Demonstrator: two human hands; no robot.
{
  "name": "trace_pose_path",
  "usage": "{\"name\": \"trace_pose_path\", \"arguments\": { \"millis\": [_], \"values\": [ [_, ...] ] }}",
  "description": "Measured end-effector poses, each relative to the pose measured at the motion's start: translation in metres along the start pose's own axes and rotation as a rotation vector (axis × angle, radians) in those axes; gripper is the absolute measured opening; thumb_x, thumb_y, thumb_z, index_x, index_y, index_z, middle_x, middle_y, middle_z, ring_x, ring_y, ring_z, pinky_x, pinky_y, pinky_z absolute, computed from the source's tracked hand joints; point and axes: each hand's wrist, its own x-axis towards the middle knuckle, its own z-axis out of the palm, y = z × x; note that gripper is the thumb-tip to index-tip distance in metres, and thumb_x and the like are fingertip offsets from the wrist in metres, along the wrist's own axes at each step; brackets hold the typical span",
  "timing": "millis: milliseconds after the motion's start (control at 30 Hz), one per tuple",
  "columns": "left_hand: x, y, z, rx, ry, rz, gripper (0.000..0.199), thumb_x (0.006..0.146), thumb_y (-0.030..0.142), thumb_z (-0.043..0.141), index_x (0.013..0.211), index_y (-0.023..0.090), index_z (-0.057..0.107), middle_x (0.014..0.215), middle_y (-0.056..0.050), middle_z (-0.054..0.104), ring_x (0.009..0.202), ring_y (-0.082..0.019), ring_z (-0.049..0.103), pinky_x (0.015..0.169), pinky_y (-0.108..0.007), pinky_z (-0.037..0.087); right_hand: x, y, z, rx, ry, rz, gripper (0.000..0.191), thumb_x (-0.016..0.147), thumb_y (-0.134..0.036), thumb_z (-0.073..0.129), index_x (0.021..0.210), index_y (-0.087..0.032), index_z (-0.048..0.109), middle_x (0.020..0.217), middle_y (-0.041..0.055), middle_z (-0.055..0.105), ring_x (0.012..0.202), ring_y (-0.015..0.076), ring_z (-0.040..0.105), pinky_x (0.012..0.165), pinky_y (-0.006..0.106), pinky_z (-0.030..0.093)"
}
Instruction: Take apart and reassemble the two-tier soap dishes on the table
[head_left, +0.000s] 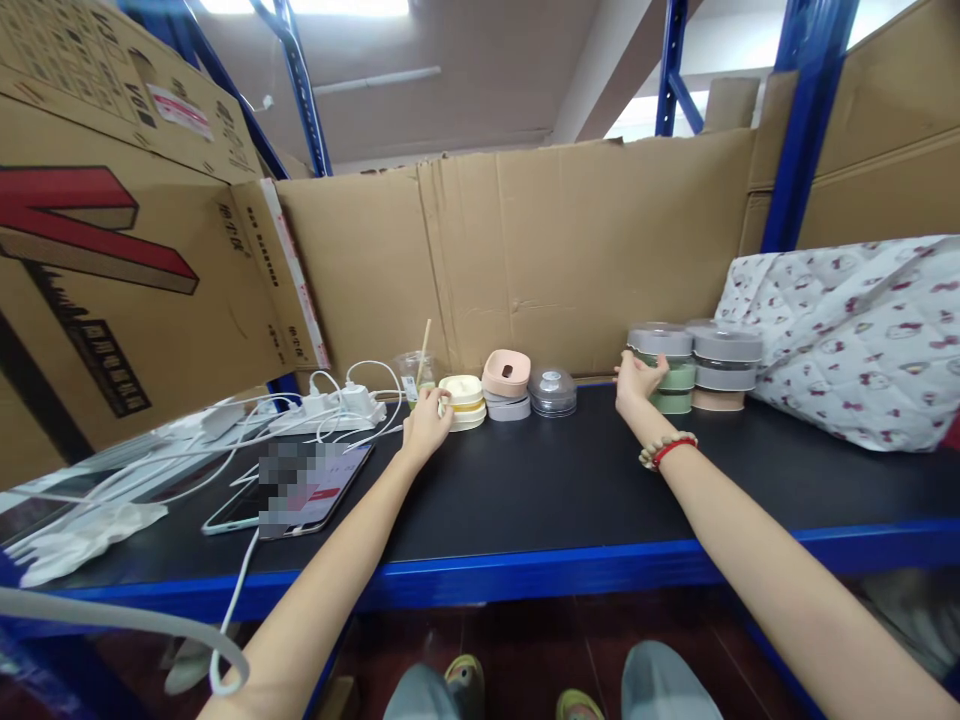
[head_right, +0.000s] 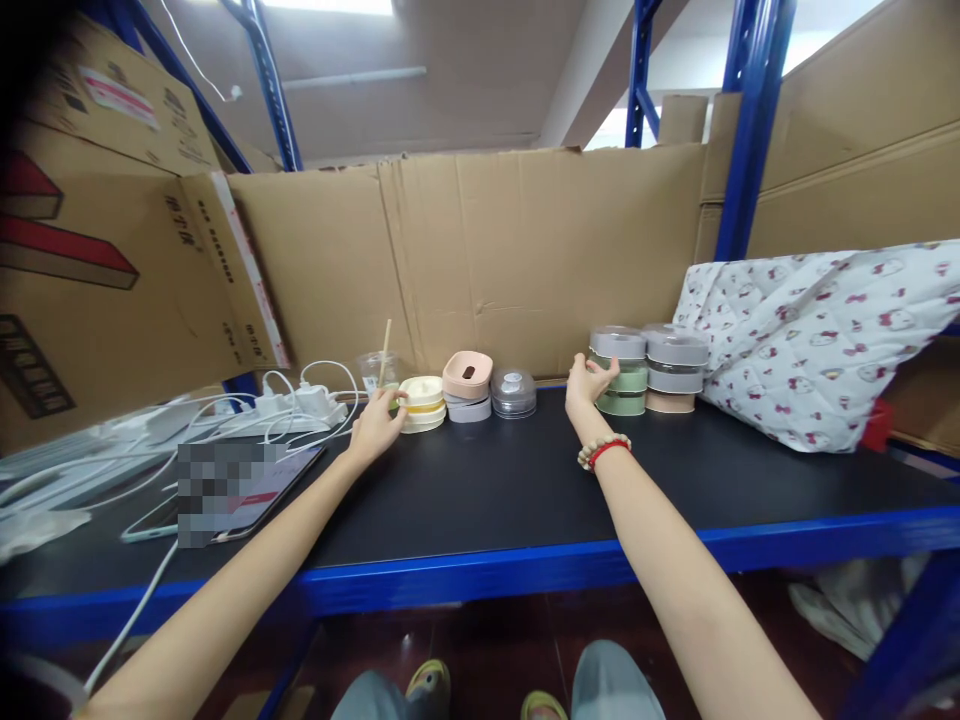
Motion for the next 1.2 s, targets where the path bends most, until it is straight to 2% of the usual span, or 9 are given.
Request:
{"name": "trace_pose_path", "arguments": {
  "millis": [133, 233, 333, 533, 700, 833, 933, 1033, 1200],
  "values": [
    [0.0, -0.001, 0.0, -0.001, 0.014, 0.006, 0.026, 0.086, 0.016, 0.043, 0.11, 0.021, 0.054, 0.118, -0.006, 0.049, 0.101, -0.021, 0.055, 0.078, -0.028, 0.043, 0.006, -0.007, -0.006, 0.053, 0.076, 0.147, 0.069, 0.078, -0.026, 0.035, 0.136, -0.015, 0.0, 0.1, 0.0114, 0.055, 0.08, 0.0218, 0.06, 0.066, 0.04, 0.052],
    [0.0, -0.002, 0.0, -0.003, 0.007, 0.0, 0.026, 0.086, 0.015, 0.043, 0.109, 0.02, 0.055, 0.118, -0.006, 0.049, 0.097, -0.02, 0.056, 0.079, -0.028, 0.043, 0.006, -0.019, -0.025, -0.038, 0.153, 0.144, 0.07, 0.07, -0.024, 0.049, 0.133, -0.014, 0.02, 0.111, 0.0159, 0.049, 0.105, 0.0299, 0.05, 0.085, 0.051, 0.042],
    [0.0, -0.001, 0.0, -0.004, 0.024, 0.002, 0.027, 0.086, 0.014, 0.043, 0.109, 0.02, 0.055, 0.118, -0.005, 0.048, 0.099, -0.02, 0.055, 0.077, -0.027, 0.043, 0.004, -0.032, -0.043, -0.274, 0.181, 0.028, 0.065, 0.063, -0.022, 0.061, 0.124, -0.015, 0.04, 0.122, 0.0183, 0.041, 0.117, 0.0351, 0.037, 0.094, 0.052, 0.033],
    [-0.001, 0.008, 0.002, -0.124, 0.208, 0.094, 0.024, 0.084, 0.012, 0.042, 0.102, 0.019, 0.057, 0.106, -0.004, 0.05, 0.076, -0.014, 0.056, 0.063, -0.023, 0.042, 0.013, -0.026, -0.048, -0.606, -0.005, -0.322, 0.069, 0.064, -0.022, 0.063, 0.127, -0.01, 0.039, 0.134, 0.024, 0.032, 0.121, 0.0369, 0.03, 0.096, 0.052, 0.025],
    [-0.012, 0.025, 0.019, -0.26, 0.141, 0.481, 0.021, 0.076, 0.008, 0.043, 0.088, 0.017, 0.057, 0.094, -0.003, 0.051, 0.07, -0.01, 0.052, 0.065, -0.02, 0.042, 0.035, -0.008, -0.045, -0.744, -0.031, -0.523, 0.065, 0.069, -0.032, 0.06, 0.126, -0.009, 0.04, 0.135, 0.0269, 0.03, 0.123, 0.0398, 0.027, 0.091, 0.055, 0.027],
    [-0.029, 0.038, 0.035, -0.247, -0.058, 0.854, 0.02, 0.079, 0.012, 0.04, 0.089, 0.017, 0.056, 0.095, -0.003, 0.052, 0.065, -0.008, 0.051, 0.055, -0.017, 0.039, 0.045, -0.009, -0.049, -0.812, -0.066, -0.536, 0.051, 0.073, -0.035, 0.055, 0.116, -0.009, 0.05, 0.127, 0.0254, 0.039, 0.121, 0.0428, 0.028, 0.088, 0.054, 0.031],
    [-0.037, 0.043, 0.039, -0.186, -0.076, 1.0, 0.019, 0.08, 0.014, 0.039, 0.09, 0.018, 0.055, 0.095, -0.002, 0.053, 0.068, -0.007, 0.052, 0.052, -0.015, 0.036, 0.046, -0.018, -0.052, -0.802, -0.122, -0.534, 0.045, 0.07, -0.03, 0.056, 0.11, -0.011, 0.053, 0.121, 0.0241, 0.043, 0.118, 0.0431, 0.032, 0.084, 0.051, 0.035],
    [-0.038, 0.043, 0.039, -0.161, -0.054, 1.001, 0.019, 0.08, 0.014, 0.039, 0.09, 0.018, 0.054, 0.095, -0.002, 0.053, 0.071, -0.008, 0.053, 0.053, -0.015, 0.036, 0.046, -0.029, -0.053, -0.732, -0.17, -0.444, 0.039, 0.067, -0.027, 0.059, 0.103, -0.013, 0.054, 0.114, 0.0213, 0.046, 0.11, 0.0403, 0.04, 0.078, 0.048, 0.04],
    [-0.035, 0.042, 0.04, -0.283, -0.133, 0.817, 0.018, 0.077, 0.013, 0.042, 0.088, 0.018, 0.055, 0.095, -0.001, 0.052, 0.058, -0.005, 0.048, 0.048, -0.015, 0.034, 0.051, -0.033, -0.052, -0.649, -0.201, -0.334, 0.032, 0.065, -0.028, 0.063, 0.094, -0.017, 0.055, 0.111, 0.0188, 0.044, 0.102, 0.0396, 0.046, 0.08, 0.047, 0.04]
  ]
}}
